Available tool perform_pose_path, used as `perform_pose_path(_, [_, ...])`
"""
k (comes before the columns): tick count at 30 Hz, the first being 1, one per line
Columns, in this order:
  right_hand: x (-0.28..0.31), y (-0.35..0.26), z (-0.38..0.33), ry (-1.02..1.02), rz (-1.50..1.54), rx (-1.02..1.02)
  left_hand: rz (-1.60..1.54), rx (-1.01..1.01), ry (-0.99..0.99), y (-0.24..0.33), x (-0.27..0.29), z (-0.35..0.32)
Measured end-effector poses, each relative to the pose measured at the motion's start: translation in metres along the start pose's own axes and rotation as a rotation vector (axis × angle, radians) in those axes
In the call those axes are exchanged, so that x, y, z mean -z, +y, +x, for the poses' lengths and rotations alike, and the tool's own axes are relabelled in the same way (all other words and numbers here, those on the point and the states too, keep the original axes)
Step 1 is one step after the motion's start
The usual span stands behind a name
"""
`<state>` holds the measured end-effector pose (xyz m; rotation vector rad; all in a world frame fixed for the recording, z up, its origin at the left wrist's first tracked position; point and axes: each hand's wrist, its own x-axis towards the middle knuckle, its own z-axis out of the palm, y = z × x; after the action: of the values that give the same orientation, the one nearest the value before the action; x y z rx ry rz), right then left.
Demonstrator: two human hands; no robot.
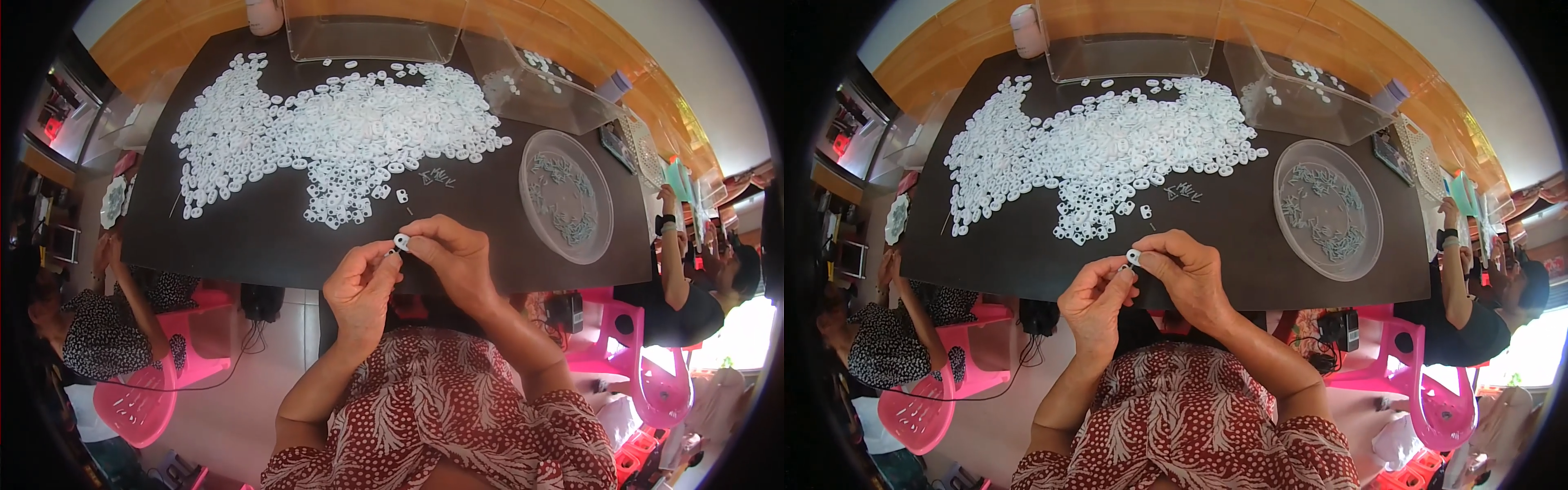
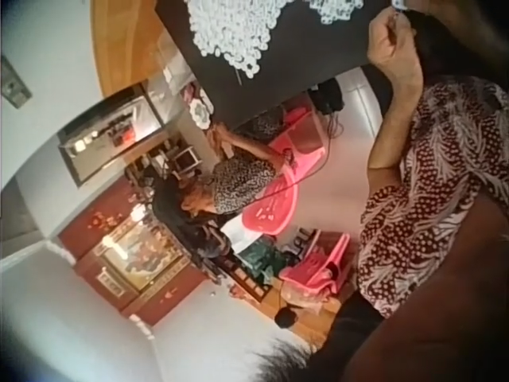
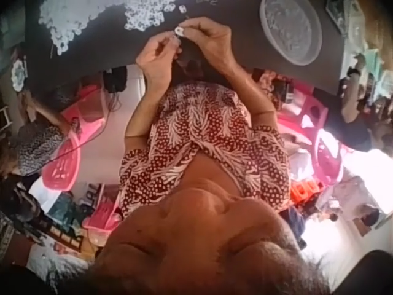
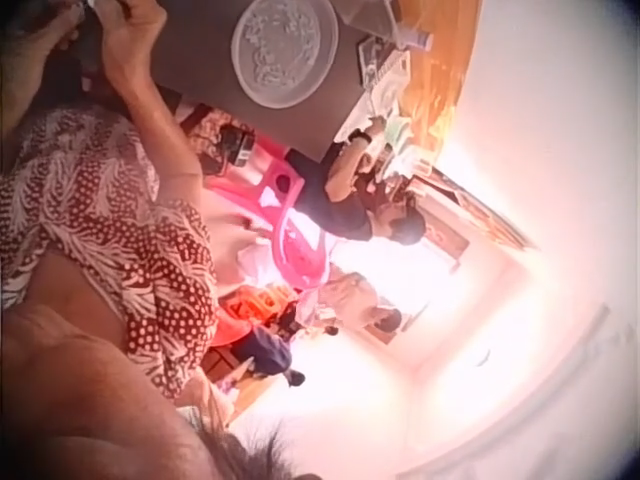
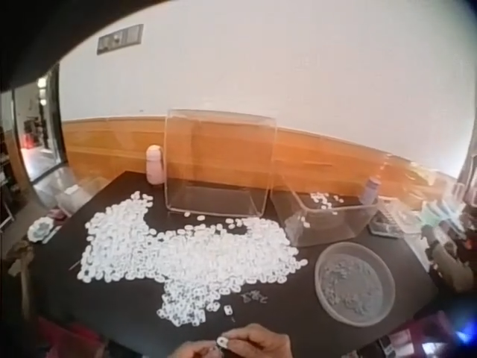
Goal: Assembling small white plastic components by hand at a workbench.
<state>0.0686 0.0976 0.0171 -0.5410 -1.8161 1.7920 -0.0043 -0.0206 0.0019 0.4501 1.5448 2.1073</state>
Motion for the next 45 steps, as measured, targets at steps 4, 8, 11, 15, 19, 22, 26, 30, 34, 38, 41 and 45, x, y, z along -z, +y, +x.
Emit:
perform_pose_path(4, [-0.0008, 0.0038, -0.0013, 0.0, -0.067, 0.045, -0.016, -0.006, -0.007, 0.0006, 0.0001, -0.0005])
perform_pose_path(8, [-0.0044, 0.0041, -0.0036, 0.021, -0.169, 0.097, -0.062, -0.057, -0.026, -0.004, -0.0003, 0.0016])
perform_pose_path(11, [-0.0047, 0.0085, -0.0033, 0.01, -0.213, 0.14, -0.047, -0.06, -0.042, -0.005, 0.001, 0.0011])
perform_pose_path(15, [-0.0058, 0.0077, -0.0021, 0.005, -0.28, 0.207, -0.061, -0.001, -0.059, -0.0063, 0.0038, 0.0004])
perform_pose_path(19, [-0.0048, 0.0075, -0.0029, 0.01, -0.364, 0.269, -0.131, 0.074, -0.095, -0.0053, 0.004, 0.0023])
perform_pose_path(22, [-0.0032, 0.0091, -0.0026, -0.013, -0.426, 0.341, -0.177, 0.066, -0.077, -0.0047, 0.0036, 0.0029])
perform_pose_path(26, [-0.0068, 0.0055, -0.0048, -0.046, -0.45, 0.356, -0.195, 0.0, -0.086, -0.0079, 0.007, 0.0055])
perform_pose_path(30, [-0.0087, 0.0038, -0.0061, -0.038, -0.428, 0.314, -0.255, 0.04, -0.019, -0.0035, 0.0014, 0.0065])
perform_pose_path(34, [-0.0102, 0.008, -0.0068, 0.008, -0.457, 0.366, -0.282, 0.109, 0.04, 0.0012, -0.0008, 0.0038])
perform_pose_path(38, [-0.0098, 0.011, -0.0094, 0.05, -0.45, 0.381, -0.291, 0.078, 0.001, -0.004, 0.0014, 0.0014])
perform_pose_path(41, [-0.01, 0.0112, -0.009, 0.038, -0.451, 0.401, -0.224, 0.058, -0.003, -0.0063, 0.0026, 0.0013])
perform_pose_path(45, [-0.0102, 0.0067, -0.0091, 0.022, -0.436, 0.42, -0.15, -0.034, -0.029, -0.0067, 0.0046, 0.0009])
